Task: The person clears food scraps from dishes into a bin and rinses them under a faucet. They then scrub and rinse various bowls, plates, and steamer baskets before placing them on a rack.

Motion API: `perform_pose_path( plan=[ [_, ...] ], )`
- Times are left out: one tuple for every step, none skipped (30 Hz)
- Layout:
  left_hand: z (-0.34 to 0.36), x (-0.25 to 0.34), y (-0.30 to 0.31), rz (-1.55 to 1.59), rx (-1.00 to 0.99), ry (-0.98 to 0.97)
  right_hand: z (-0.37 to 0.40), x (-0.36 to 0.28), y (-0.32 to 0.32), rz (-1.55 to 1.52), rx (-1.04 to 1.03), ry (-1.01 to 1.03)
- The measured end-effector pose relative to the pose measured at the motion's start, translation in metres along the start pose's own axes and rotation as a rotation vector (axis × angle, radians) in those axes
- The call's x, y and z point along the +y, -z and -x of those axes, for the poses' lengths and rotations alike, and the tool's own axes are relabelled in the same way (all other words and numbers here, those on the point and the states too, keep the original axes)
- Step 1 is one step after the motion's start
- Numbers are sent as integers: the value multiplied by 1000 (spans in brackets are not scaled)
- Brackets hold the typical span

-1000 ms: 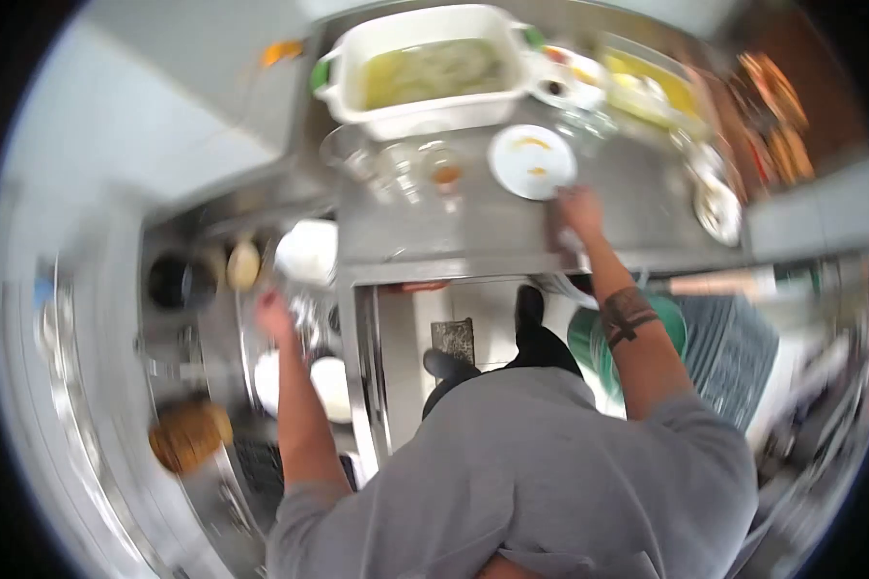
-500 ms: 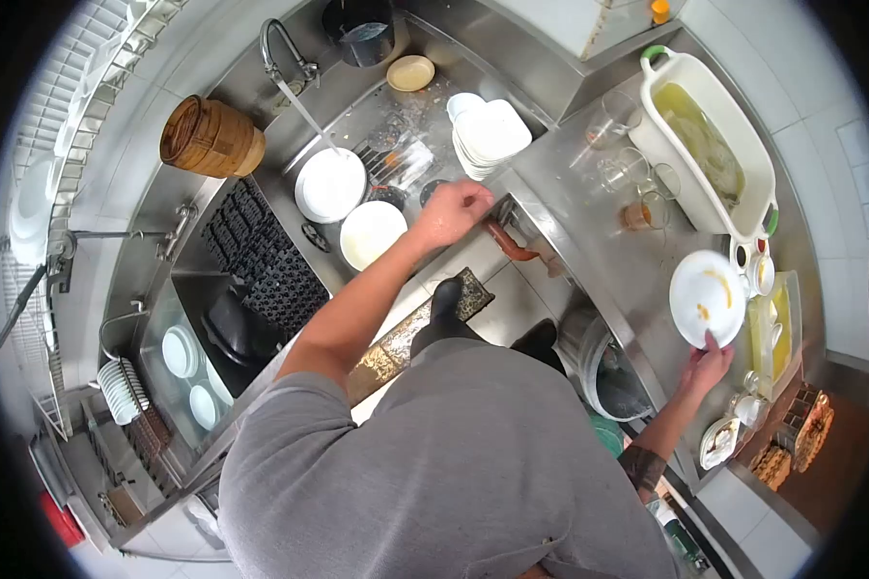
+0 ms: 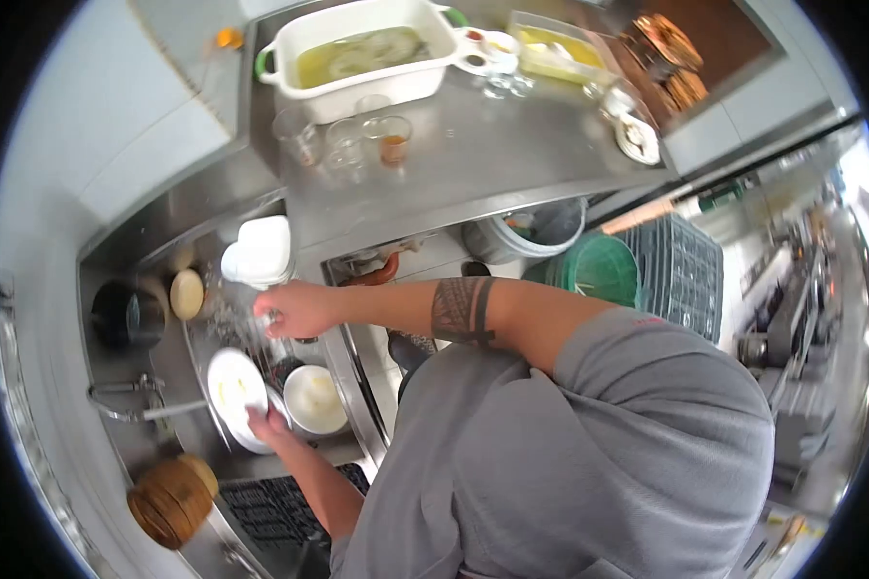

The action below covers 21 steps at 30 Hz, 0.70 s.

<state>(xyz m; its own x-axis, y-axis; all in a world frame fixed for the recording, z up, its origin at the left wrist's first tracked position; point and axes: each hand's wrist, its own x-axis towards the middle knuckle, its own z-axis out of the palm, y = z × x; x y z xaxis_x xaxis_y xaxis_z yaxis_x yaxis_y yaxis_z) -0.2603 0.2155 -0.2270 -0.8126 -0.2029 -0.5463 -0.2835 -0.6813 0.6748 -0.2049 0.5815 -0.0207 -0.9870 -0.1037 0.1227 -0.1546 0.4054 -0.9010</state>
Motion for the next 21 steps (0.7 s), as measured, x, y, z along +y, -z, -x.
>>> perform_pose_path(
  plan=[
    [-2, 0, 27, -3, 33, -75, 6, 3, 9, 10, 28, -14],
    [-15, 2, 50, 18, 171, -48, 19, 6, 21, -53, 1, -87],
    [-21, 1, 77, -7, 148, -56, 33, 7, 36, -115, -33, -154],
    [-36, 1, 99, 60, 247, 56, 58, 9, 60, -88, 28, -117],
    [-35, -1, 102, 41, 340, 67, 78, 12, 78, -58, 87, -89],
    [-33, -4, 103, 20, 433, 79, 99, 24, 93, -44, 132, -151],
    [-56, -4, 115, -65, 524, 102, 120, 38, 109, -30, 179, -211],
    [-64, -2, 111, -150, 614, 134, 142, 43, 130, 46, 206, -283],
    [-53, 2, 90, -229, 702, 173, 165, 47, 152, 121, 234, -355],
    [-49, 1, 81, -236, 694, 173, 188, 52, 172, 151, 308, -414],
    [-54, 2, 88, -266, 626, 173, 213, 60, 193, 179, 382, -472],
    [-56, 8, 94, -297, 553, 171, 241, 84, 215, 237, 438, -506],
    [-29, 5, 62, -395, 631, 65, 270, 110, 239, 290, 497, -544],
    [-20, 10, 46, -410, 615, 57, 299, 122, 266, 372, 569, -604],
    [-11, 19, 37, -767, 627, -18, 327, 133, 293, 453, 641, -666],
    [-9, 30, 36, -1124, 629, -104, 350, 127, 320, 472, 740, -805],
    [-7, 37, 27, -1477, 618, -202, 379, 140, 352, 462, 824, -893],
    [-6, 36, 8, -1827, 599, -313, 406, 149, 379, 548, 960, -894],
    [37, 21, -64, -1426, 1001, -327, 434, 158, 406, 632, 1094, -897],
    [42, 13, -80, -1528, 922, -796, 463, 172, 437, 736, 1170, -900],
    [68, 1, -114, -1572, 644, -1040, 490, 187, 467, 843, 1242, -903]
  ],
)
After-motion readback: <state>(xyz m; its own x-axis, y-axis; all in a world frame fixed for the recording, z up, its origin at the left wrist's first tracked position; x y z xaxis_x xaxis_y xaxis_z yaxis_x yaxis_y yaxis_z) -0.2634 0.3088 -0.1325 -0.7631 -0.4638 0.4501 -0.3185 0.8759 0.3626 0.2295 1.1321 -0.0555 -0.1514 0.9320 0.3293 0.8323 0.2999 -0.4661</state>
